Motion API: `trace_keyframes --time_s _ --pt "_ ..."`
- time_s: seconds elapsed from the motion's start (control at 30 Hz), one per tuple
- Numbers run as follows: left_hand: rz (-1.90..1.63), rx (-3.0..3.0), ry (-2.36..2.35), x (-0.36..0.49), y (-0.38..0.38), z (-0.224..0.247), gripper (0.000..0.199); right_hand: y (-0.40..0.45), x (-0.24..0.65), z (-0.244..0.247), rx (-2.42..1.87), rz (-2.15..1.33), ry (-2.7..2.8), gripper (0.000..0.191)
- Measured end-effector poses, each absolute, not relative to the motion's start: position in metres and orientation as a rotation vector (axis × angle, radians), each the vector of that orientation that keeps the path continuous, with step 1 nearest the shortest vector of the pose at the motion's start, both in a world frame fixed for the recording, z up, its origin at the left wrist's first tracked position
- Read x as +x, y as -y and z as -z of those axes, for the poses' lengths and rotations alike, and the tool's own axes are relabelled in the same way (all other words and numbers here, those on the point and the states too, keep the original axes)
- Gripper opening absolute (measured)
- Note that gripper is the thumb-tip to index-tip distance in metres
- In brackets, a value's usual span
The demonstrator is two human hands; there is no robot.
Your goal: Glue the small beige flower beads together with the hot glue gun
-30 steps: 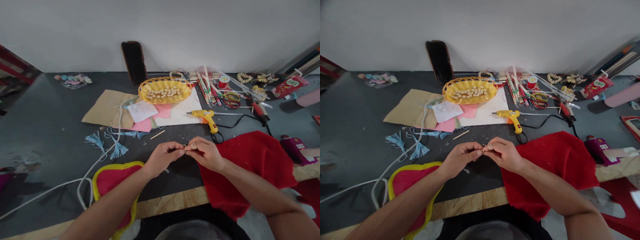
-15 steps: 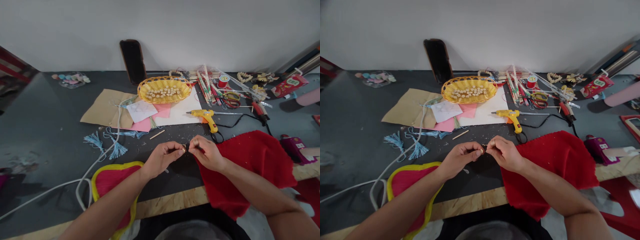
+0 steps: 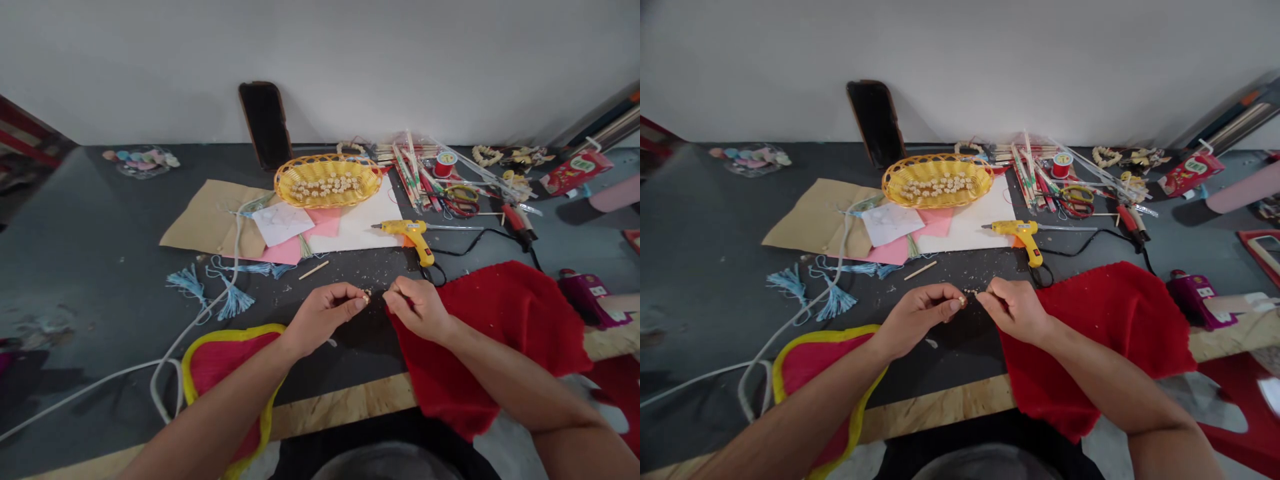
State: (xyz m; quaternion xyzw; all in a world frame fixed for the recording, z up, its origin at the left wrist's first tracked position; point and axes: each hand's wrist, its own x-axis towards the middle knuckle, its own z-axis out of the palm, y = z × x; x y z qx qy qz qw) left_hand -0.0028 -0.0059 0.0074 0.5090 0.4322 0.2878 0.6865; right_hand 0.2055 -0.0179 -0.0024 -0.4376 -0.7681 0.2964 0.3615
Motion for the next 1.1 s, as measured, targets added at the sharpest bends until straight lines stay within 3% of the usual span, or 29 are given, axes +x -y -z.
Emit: trace_keyframes --time_s 0.1,0.23,0.57,1.1 --pt "-0.633 1.148 -0.954 -0.0032 0.0060 -0.0062 0.032 0.0159 0.2029 0.0033 -1.008 -0.730 1.945 0.006" --pt "-0.615 1.167 -0.953 -0.0037 0.0062 -0.0036 0.033 0.0140 0.1999 0.0056 -0.877 -0.745 1.987 0.026" --pt "-0.623 1.115 -0.929 -0.0019 0.0059 -0.0053 0.031 0.0147 0.1967 0.0038 -0.884 -0.753 1.970 0.004" --pt "-0.596 1.075 -0.938 -0.0016 0.0064 -0.0070 0.031 0.0152 0.1960 0.0047 -0.870 -0.739 1.961 0.002"
